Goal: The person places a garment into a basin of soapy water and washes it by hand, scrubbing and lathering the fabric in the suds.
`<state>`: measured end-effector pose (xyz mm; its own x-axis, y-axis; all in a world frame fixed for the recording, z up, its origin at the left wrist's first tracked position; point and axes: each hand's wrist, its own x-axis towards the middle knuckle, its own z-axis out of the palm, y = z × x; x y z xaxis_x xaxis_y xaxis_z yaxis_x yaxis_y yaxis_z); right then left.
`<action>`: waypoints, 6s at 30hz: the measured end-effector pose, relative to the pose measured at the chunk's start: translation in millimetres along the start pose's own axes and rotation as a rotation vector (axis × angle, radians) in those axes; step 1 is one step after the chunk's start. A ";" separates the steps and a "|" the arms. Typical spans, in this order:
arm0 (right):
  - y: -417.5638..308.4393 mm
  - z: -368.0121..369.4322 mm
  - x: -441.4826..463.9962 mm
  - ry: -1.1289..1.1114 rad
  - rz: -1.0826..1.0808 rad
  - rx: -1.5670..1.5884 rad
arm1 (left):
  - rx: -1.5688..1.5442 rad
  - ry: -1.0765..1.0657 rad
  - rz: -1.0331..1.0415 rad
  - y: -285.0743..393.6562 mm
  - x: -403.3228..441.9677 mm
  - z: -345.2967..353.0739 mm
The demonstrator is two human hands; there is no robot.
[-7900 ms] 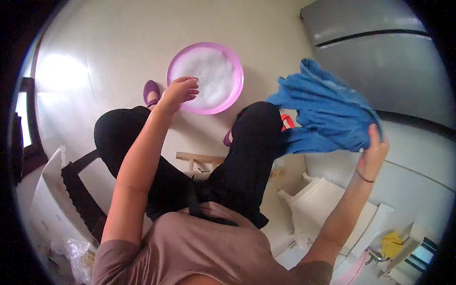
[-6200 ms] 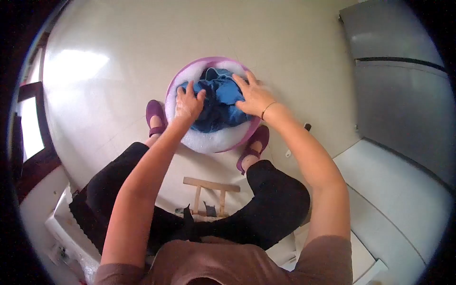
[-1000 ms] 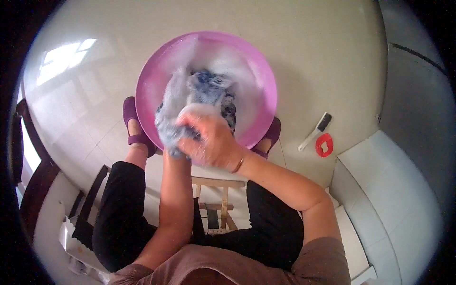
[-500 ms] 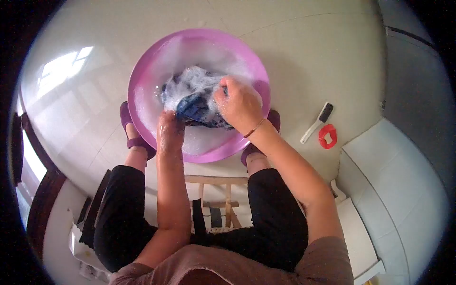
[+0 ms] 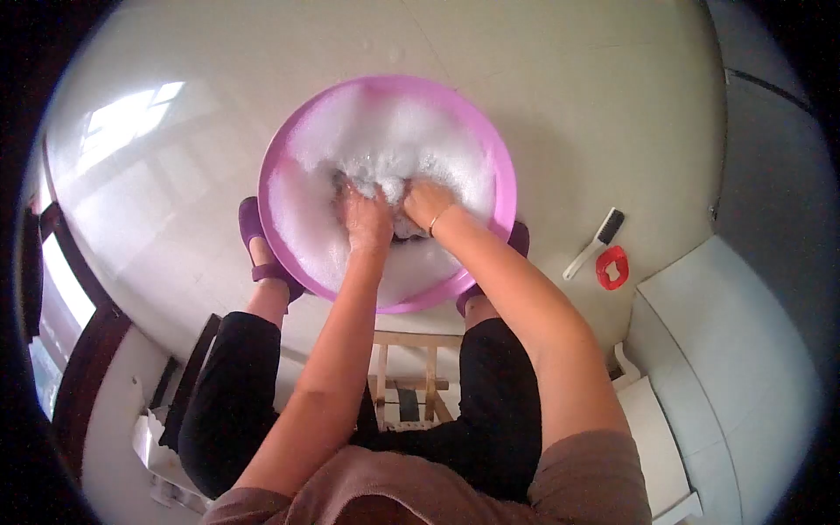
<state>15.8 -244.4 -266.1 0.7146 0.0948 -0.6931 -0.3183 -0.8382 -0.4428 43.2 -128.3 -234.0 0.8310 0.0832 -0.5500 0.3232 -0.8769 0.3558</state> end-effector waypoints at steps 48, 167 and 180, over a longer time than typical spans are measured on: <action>-12.6 -10.2 -47.7 0.184 -0.013 0.492 | -0.656 -0.082 -0.064 9.8 13.7 -72.6; -42.5 -72.1 -76.1 0.527 -0.239 0.545 | -0.012 -0.062 0.386 31.0 2.0 -88.8; -21.4 -54.5 13.9 -0.271 0.203 0.364 | 0.269 -0.419 0.010 -17.4 70.1 5.3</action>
<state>66.5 -254.4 -235.2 0.4432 0.1254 -0.8876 -0.6659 -0.6168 -0.4196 93.4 -109.7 -282.7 0.5623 -0.0750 -0.8235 0.1417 -0.9724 0.1853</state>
